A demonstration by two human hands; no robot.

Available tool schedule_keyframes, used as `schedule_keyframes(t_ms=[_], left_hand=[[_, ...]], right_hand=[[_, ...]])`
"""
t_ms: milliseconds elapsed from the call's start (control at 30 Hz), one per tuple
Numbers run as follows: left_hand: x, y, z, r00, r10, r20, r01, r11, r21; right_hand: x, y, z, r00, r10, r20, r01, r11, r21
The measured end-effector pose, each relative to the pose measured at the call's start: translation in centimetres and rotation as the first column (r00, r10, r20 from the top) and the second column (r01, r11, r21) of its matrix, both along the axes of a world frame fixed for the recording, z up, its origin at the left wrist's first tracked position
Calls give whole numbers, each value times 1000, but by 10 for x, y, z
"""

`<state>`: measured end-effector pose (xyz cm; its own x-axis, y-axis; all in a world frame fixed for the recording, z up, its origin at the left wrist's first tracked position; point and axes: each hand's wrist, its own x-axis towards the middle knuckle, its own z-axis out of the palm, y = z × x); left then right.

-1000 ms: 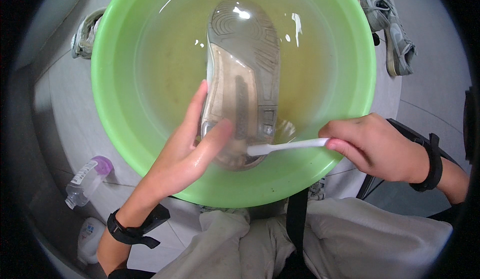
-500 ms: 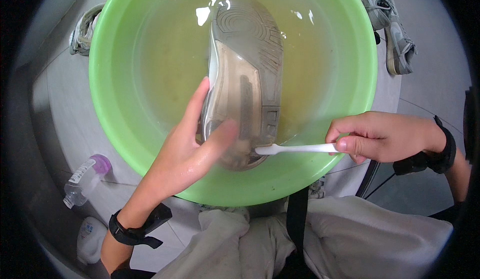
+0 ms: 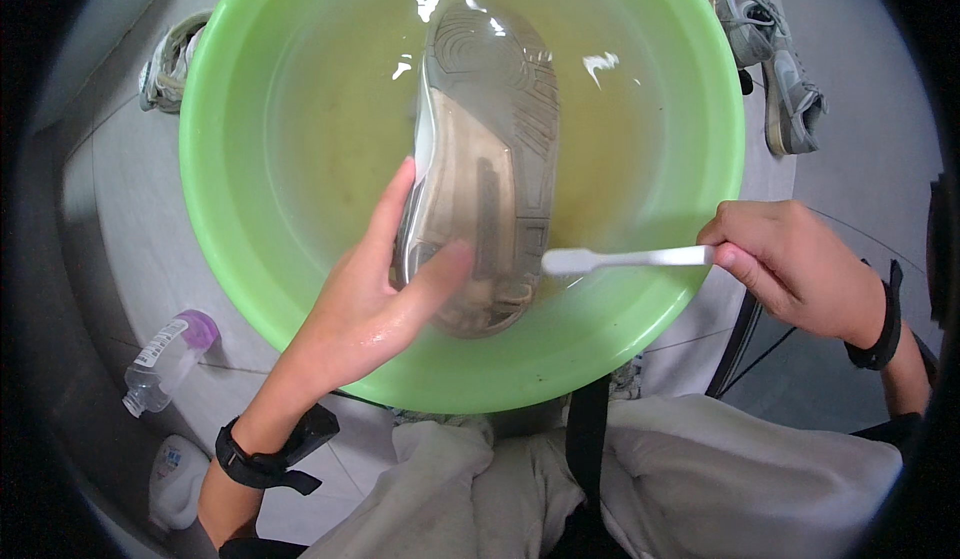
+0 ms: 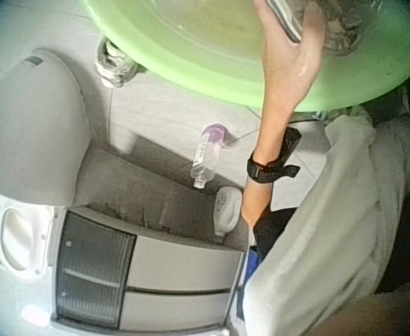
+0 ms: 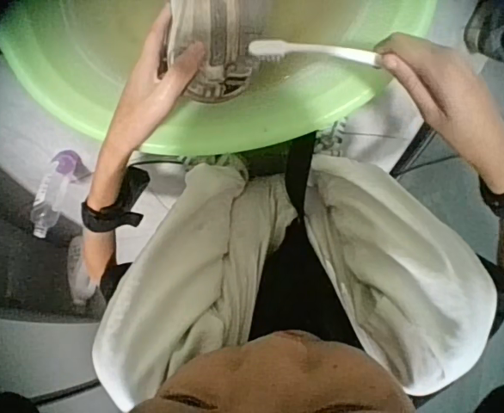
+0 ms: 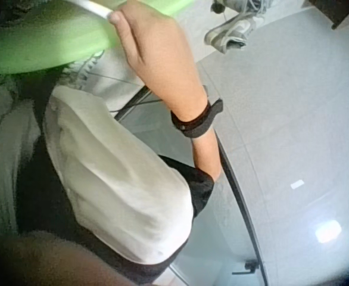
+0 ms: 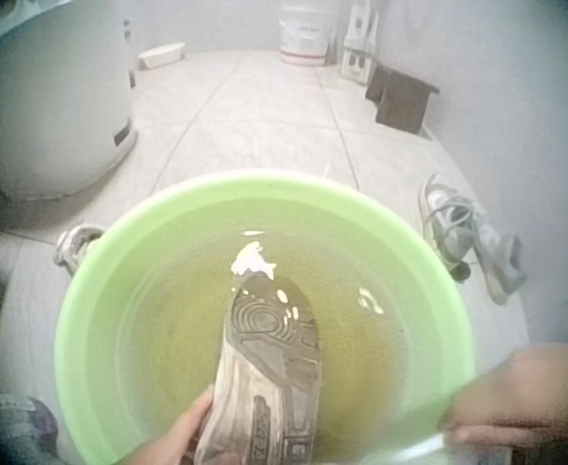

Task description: The person scrubs the sole of a shoe with a toothbrush in a basin of water and pours cleaning liquid onto the sole.

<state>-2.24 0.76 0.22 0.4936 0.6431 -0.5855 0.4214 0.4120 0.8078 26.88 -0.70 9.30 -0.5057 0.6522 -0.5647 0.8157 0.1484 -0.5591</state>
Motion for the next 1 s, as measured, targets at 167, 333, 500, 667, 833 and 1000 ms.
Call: schedule_keyframes(t_ms=[167,333,500,667,833,1000], left_hand=[[0,1,0,999,20,35,-19,1000,-23],[-1,2,2,998,52,27,-49,994,-99],[-2,3,4,988,108,111,-92,986,-138],[1,5,9,983,127,131,-105,982,-160],[-7,1,-2,992,123,40,-115,980,-159],[-2,3,5,980,166,110,-143,971,-189]], right_hand=[[1,-8,-3,968,-241,-68,222,951,-216],[-2,-10,-5,913,-400,-81,339,852,-399],[-3,-9,-4,931,-352,-91,301,887,-351],[-23,-7,-2,891,-428,-150,373,880,-294],[-71,6,-33,814,-425,-395,360,904,-231],[-66,7,-39,850,-379,-366,307,921,-241]])
